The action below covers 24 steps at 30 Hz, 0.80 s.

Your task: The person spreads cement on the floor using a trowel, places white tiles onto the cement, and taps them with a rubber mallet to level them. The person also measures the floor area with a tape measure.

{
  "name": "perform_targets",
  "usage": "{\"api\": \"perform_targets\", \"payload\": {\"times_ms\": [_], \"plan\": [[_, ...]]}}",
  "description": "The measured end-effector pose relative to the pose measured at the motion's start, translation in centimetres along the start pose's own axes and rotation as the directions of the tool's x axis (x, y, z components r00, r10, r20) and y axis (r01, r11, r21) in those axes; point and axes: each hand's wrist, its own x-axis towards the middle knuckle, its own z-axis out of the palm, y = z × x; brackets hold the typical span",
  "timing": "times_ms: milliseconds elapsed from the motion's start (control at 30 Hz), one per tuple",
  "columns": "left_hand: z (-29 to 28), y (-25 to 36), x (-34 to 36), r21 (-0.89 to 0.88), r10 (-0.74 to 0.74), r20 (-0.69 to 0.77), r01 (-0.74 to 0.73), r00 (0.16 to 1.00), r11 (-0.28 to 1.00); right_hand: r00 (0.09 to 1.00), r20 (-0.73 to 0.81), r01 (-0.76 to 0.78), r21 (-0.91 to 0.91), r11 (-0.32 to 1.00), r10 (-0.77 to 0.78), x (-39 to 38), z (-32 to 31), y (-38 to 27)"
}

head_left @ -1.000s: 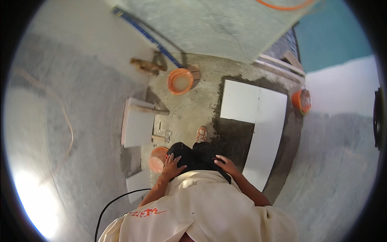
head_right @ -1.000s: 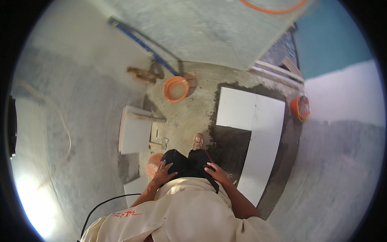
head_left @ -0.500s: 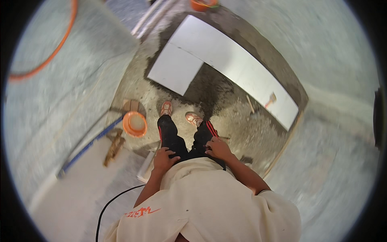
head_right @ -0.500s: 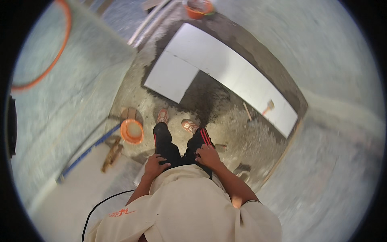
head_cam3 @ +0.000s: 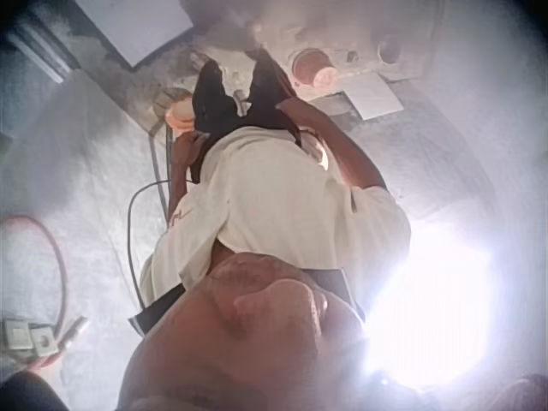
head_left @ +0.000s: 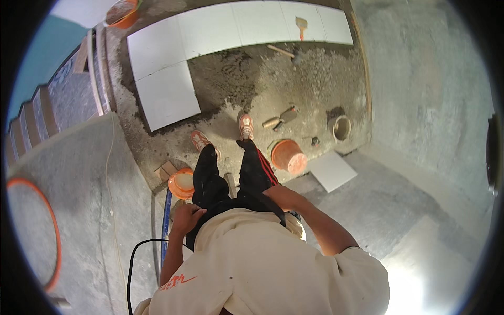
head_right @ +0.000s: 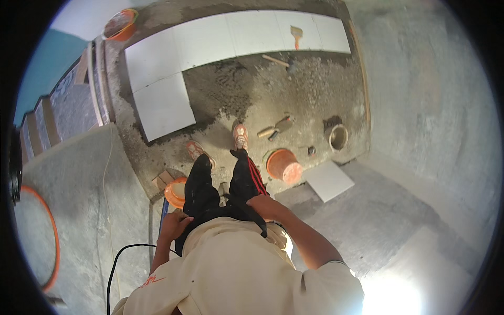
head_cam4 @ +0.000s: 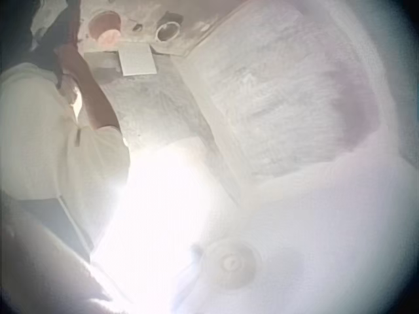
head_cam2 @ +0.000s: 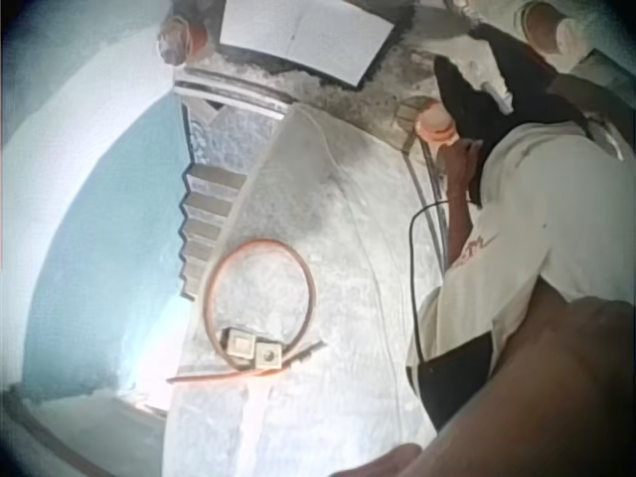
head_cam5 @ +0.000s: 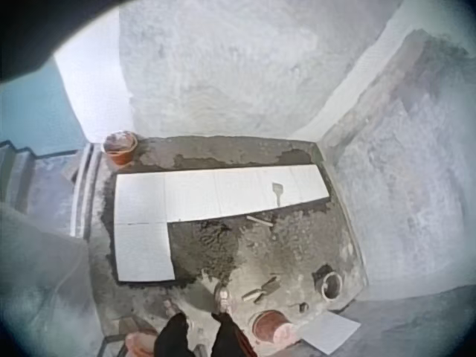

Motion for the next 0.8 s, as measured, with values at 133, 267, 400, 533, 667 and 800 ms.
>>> {"api": "perform_targets", "payload": {"times_ms": [133, 267, 400, 533, 667, 800], "plan": [[0.6, 1.5, 2.6, 0.043, -0.102, 0.187, 0.095, 0.977, 0.995, 1.0, 0.015, -0.019, 0.262, 0.965, 0.015, -1.3, 2.3, 3.6], [2.8, 4.4, 8.7, 0.137, -0.104, 0.164, 0.081, 0.981, 0.987, 0.972, -0.214, 0.215, 0.639, 0.738, -0.097, 1.1, 5.3, 8.9], [7.5, 6.5, 18.1, 0.004, -0.023, -0.166, 0.024, 0.986, 1.0, 0.992, 0.002, -0.057, 0.898, 0.436, 0.125, 3.7, 2.4, 18.1], [10.8, 3.1, 35.4, -0.229, -0.252, -0.529, 0.149, 0.81, 0.962, 0.796, -0.26, 0.255, 0.963, 0.087, 0.546, 12.5, 3.5, 38.1], [10.0, 1.6, 51.9, -0.253, -0.35, -0.684, 0.241, 0.64, 0.937, 0.446, -0.548, 0.107, 0.818, 0.565, 0.708, 23.0, 8.6, 65.6], [7.9, -1.0, 65.0, -0.357, -0.301, -0.724, 0.037, 0.621, 0.934, 0.392, -0.235, -0.046, 0.961, 0.274, 0.89, 22.8, 10.8, 89.2]]}}
